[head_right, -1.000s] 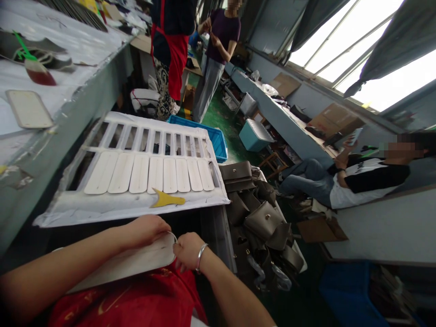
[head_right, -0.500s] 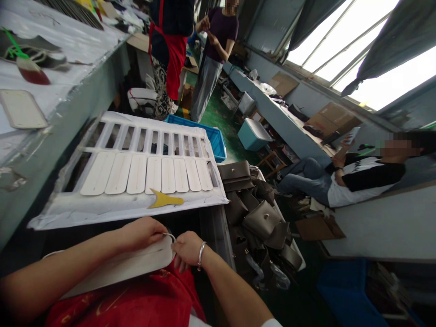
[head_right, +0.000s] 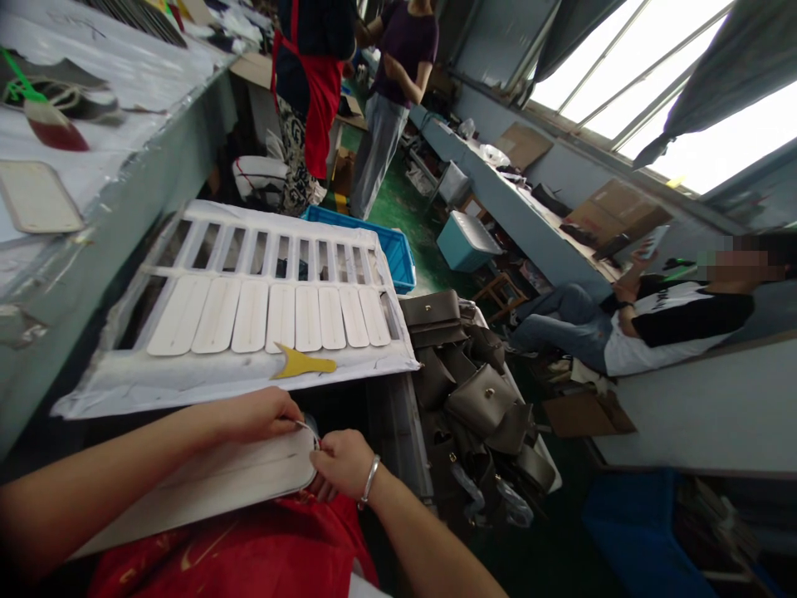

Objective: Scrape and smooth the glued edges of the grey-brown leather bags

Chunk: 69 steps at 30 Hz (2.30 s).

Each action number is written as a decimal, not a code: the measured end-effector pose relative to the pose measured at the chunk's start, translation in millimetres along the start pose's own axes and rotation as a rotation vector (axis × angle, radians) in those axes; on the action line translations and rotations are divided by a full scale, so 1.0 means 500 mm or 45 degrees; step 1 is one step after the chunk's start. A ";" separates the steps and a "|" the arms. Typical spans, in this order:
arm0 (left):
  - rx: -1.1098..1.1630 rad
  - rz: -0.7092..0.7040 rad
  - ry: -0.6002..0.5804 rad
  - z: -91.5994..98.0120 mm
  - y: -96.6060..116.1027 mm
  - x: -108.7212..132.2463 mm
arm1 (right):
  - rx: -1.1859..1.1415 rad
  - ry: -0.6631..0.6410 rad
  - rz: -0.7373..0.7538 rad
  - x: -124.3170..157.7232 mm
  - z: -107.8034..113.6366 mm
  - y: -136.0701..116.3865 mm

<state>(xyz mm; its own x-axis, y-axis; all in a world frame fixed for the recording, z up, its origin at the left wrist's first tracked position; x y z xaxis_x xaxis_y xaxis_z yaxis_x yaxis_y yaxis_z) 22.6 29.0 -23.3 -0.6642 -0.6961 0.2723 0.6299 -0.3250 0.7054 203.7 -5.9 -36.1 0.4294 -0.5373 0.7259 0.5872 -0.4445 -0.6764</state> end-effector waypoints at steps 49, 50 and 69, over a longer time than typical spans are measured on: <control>0.136 -0.035 -0.067 0.009 -0.044 -0.004 | -0.667 -0.203 0.171 -0.076 0.001 0.086; 0.132 -0.035 -0.064 0.009 -0.044 -0.003 | -0.613 -0.207 0.142 -0.070 0.004 0.076; 0.833 0.539 0.510 0.034 -0.104 0.262 | -0.058 -0.070 0.055 -0.014 0.016 0.005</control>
<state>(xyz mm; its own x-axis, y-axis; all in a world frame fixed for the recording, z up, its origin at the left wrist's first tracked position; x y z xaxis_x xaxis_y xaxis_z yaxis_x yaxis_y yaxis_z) -104.0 -34.2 -12.9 -0.1581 -0.8877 0.4324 0.3524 0.3584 0.8645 207.8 2.6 -41.5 0.4918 -0.5170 0.7006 0.5359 -0.4545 -0.7115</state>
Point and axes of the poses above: each hand's wrist, its own x-axis away from the middle knuckle, its own z-axis out of the back of the hand, y = z × x, the point moved 2 cm from there along -x, towards the middle knuckle, and after that the axes turned 2 degrees about -z, right-handed, at the moved point
